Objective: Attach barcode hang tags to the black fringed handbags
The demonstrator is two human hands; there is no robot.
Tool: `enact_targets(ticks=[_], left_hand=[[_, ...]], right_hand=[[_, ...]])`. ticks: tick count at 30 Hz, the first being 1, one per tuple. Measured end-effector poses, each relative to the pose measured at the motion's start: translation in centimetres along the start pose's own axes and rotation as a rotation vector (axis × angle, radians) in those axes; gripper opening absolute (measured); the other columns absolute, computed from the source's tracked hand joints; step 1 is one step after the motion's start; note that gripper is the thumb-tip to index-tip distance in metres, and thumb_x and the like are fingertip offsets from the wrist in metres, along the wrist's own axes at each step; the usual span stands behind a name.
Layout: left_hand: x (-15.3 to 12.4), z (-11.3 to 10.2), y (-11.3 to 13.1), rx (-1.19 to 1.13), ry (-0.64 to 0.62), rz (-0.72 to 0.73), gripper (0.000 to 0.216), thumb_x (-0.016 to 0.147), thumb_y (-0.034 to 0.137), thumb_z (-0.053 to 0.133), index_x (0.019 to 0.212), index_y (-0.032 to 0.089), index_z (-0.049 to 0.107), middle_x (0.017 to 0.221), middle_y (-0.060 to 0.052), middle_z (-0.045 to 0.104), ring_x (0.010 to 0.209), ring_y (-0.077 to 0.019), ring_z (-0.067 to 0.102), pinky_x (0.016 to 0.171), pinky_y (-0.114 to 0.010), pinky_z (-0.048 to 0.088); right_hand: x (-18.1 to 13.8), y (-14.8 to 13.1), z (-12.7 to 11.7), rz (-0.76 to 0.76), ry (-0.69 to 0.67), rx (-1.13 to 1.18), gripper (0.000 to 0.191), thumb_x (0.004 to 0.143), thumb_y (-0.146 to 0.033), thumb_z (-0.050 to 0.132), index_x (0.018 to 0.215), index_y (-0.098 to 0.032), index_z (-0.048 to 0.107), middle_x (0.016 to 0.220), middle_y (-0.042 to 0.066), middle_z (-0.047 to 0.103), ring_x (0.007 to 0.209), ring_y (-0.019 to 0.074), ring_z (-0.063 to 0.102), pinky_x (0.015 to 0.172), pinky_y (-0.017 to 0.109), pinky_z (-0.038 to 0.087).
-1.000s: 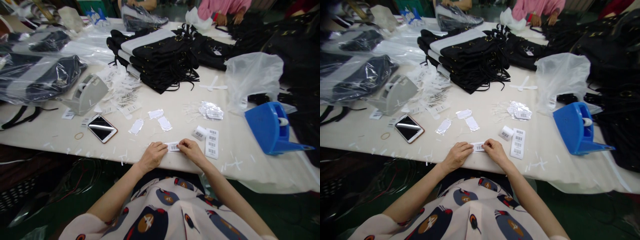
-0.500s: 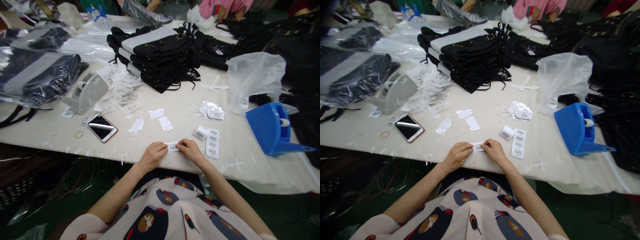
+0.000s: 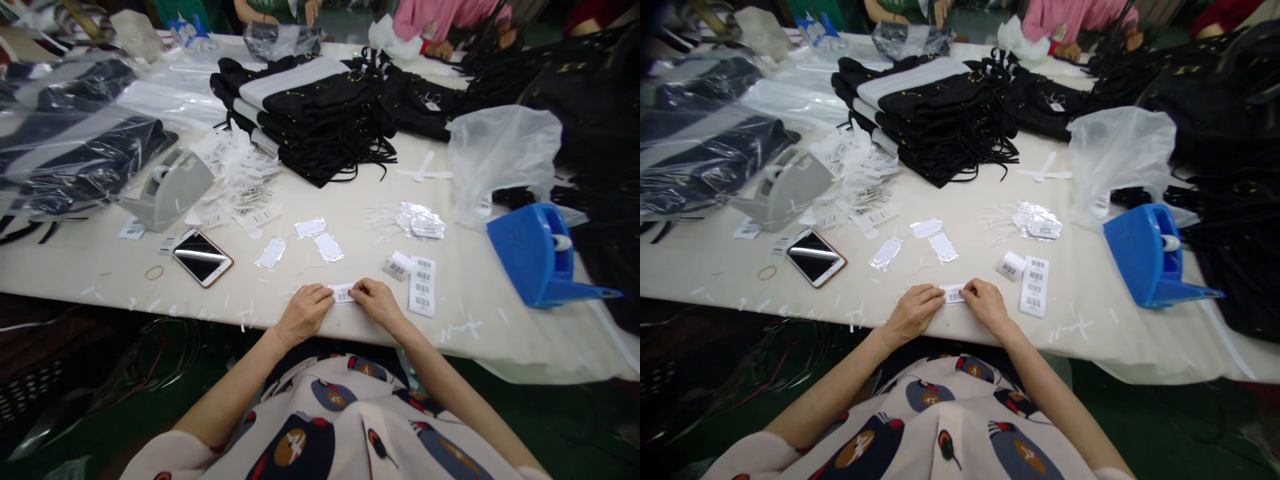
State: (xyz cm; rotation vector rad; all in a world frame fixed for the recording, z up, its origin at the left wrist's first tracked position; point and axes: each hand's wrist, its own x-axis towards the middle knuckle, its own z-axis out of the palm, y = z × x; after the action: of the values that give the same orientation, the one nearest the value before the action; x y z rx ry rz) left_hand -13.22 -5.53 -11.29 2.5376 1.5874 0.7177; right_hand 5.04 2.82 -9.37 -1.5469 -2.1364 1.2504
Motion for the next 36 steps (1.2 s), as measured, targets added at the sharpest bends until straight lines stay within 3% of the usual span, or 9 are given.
enact_targets(ticks=[8,13,15,17,19,21,28,36], left_hand=[[0.2,-0.2,0.2,0.025,-0.049,0.017,0.023,0.086,0.016,0.04,0.102,0.018,0.057,0.104,-0.007,0.059,0.097,-0.0193,0.048,0.079,-0.033,0.04],[0.3,-0.3,0.3,0.049,-0.095,0.021,0.024,0.086,0.017,0.04,0.103,0.018,0.056,0.105,-0.008,0.057,0.097,-0.0203,0.046,0.078,-0.034,0.039],[0.3,-0.3,0.3,0.048,-0.103,0.019,0.024,0.086,0.017,0.039,0.103,0.018,0.056,0.105,-0.007,0.057,0.097,-0.0201,0.046,0.078,-0.034,0.038],[0.4,-0.3,0.3,0.048,-0.113,0.011,0.024,0.086,0.017,0.038,0.103,0.018,0.056,0.105,-0.007,0.057,0.096,-0.0199,0.046,0.078,-0.034,0.038],[0.4,-0.4,0.4,0.045,-0.121,0.0,0.025,0.086,0.017,0.038,0.104,0.018,0.056,0.105,-0.007,0.057,0.096,-0.0196,0.046,0.078,-0.033,0.038],[0.5,-0.5,0.4,0.039,-0.12,-0.002,0.025,0.086,0.018,0.039,0.105,0.018,0.056,0.104,-0.007,0.057,0.096,-0.0193,0.046,0.078,-0.033,0.038],[0.5,-0.6,0.3,0.035,-0.095,0.011,0.022,0.086,0.019,0.04,0.099,0.018,0.057,0.102,-0.007,0.059,0.095,-0.0188,0.049,0.076,-0.032,0.038],[0.1,-0.2,0.1,0.01,-0.055,0.005,0.02,0.085,0.016,0.041,0.095,0.017,0.058,0.102,-0.007,0.06,0.097,-0.0192,0.049,0.078,-0.033,0.04]], right_hand=[[-0.3,-0.4,0.3,0.002,0.041,-0.09,0.012,0.075,-0.027,0.053,0.069,-0.019,0.059,0.065,0.001,0.061,0.062,0.0142,0.053,0.06,0.025,0.037],[-1.4,-0.9,1.5,-0.005,0.21,-0.277,0.014,0.078,-0.024,0.051,0.087,-0.016,0.058,0.069,0.004,0.063,0.062,0.0172,0.056,0.059,0.028,0.04],[-2.0,-0.9,2.1,-0.089,0.314,-0.35,0.021,0.081,-0.022,0.047,0.097,-0.013,0.056,0.075,0.007,0.064,0.065,0.0183,0.057,0.06,0.029,0.041],[-2.6,-0.6,2.5,-0.291,0.367,-0.421,0.024,0.084,-0.019,0.043,0.103,-0.014,0.056,0.088,0.01,0.065,0.08,0.0197,0.058,0.068,0.03,0.043],[-3.3,-0.3,2.9,-0.516,0.345,-0.498,0.027,0.086,-0.019,0.041,0.109,-0.016,0.056,0.106,0.01,0.063,0.1,0.0212,0.054,0.083,0.034,0.04],[-3.9,0.2,3.2,-0.636,0.298,-0.559,0.033,0.087,-0.021,0.042,0.118,-0.017,0.051,0.119,0.01,0.057,0.113,0.0226,0.046,0.094,0.039,0.033],[-4.8,1.1,3.0,-0.549,0.351,-0.635,0.038,0.087,-0.026,0.044,0.123,-0.016,0.048,0.126,0.01,0.052,0.122,0.0264,0.038,0.102,0.052,0.021],[-5.0,1.3,2.4,-0.685,0.243,-0.624,0.035,0.086,-0.028,0.047,0.12,-0.023,0.051,0.124,0.005,0.054,0.122,0.0257,0.037,0.103,0.054,0.018]])
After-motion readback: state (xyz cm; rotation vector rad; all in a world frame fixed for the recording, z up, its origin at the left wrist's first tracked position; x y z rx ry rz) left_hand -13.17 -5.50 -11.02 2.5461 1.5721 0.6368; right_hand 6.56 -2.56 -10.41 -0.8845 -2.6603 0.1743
